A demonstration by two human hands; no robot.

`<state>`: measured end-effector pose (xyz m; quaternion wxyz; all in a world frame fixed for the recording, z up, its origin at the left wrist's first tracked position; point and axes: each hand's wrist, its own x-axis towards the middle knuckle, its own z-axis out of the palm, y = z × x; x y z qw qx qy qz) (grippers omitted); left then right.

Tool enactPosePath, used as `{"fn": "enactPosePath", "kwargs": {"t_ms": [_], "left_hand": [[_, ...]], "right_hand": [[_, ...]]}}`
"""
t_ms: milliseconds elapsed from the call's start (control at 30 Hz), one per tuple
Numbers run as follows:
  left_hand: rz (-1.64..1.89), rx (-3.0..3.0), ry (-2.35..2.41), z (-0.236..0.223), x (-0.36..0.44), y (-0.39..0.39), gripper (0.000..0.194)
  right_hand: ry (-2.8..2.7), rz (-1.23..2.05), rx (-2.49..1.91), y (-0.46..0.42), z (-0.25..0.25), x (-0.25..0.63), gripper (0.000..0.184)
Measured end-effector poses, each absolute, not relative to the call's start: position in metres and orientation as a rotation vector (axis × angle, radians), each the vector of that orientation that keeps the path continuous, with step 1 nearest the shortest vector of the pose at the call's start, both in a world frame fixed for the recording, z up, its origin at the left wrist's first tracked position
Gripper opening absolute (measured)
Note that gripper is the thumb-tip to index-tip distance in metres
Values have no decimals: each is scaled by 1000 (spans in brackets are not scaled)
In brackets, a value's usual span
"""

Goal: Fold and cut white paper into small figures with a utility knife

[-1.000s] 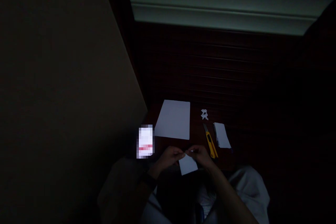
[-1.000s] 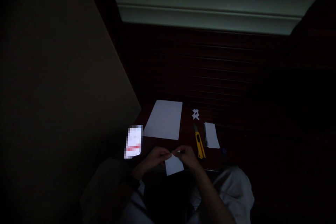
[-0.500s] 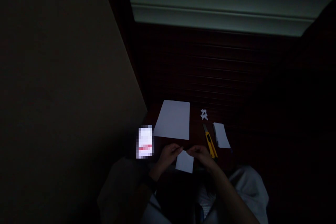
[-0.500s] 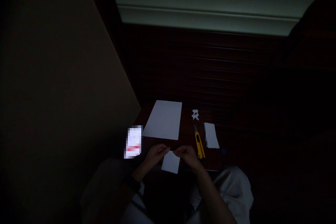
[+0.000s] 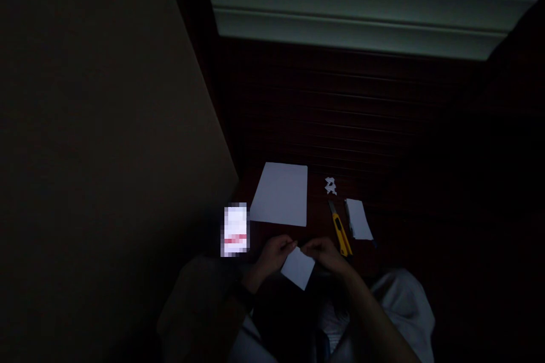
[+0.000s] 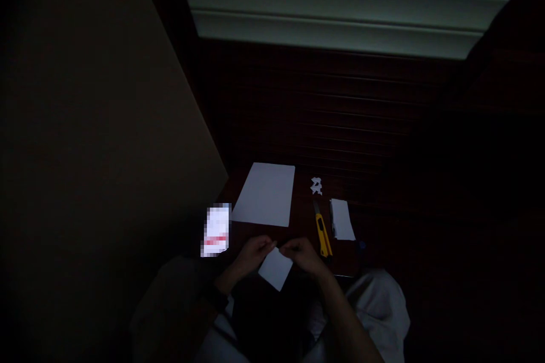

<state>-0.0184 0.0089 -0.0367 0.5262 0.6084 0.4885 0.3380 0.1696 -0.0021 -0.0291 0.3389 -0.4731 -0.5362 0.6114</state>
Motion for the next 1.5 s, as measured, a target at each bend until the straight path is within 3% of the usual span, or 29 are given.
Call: {"fn": "enactPosePath", "kwargs": {"t_ms": [467, 633, 933, 1500], "left_hand": [[1058, 1299, 1341, -43, -31, 18, 36], [1085, 1314, 1318, -47, -29, 18, 32], [946, 1085, 1088, -37, -28, 10, 33], [910, 974, 1020, -29, -30, 9, 40]], "right_hand": [[-1049, 1684, -1203, -6, -34, 185, 39], [-1222, 1680, -1220, -8, -31, 175, 38], [-1219, 1443, -1352, -5, -51, 166, 39], [-1220, 1565, -1327, -6, -44, 169, 38]]}}
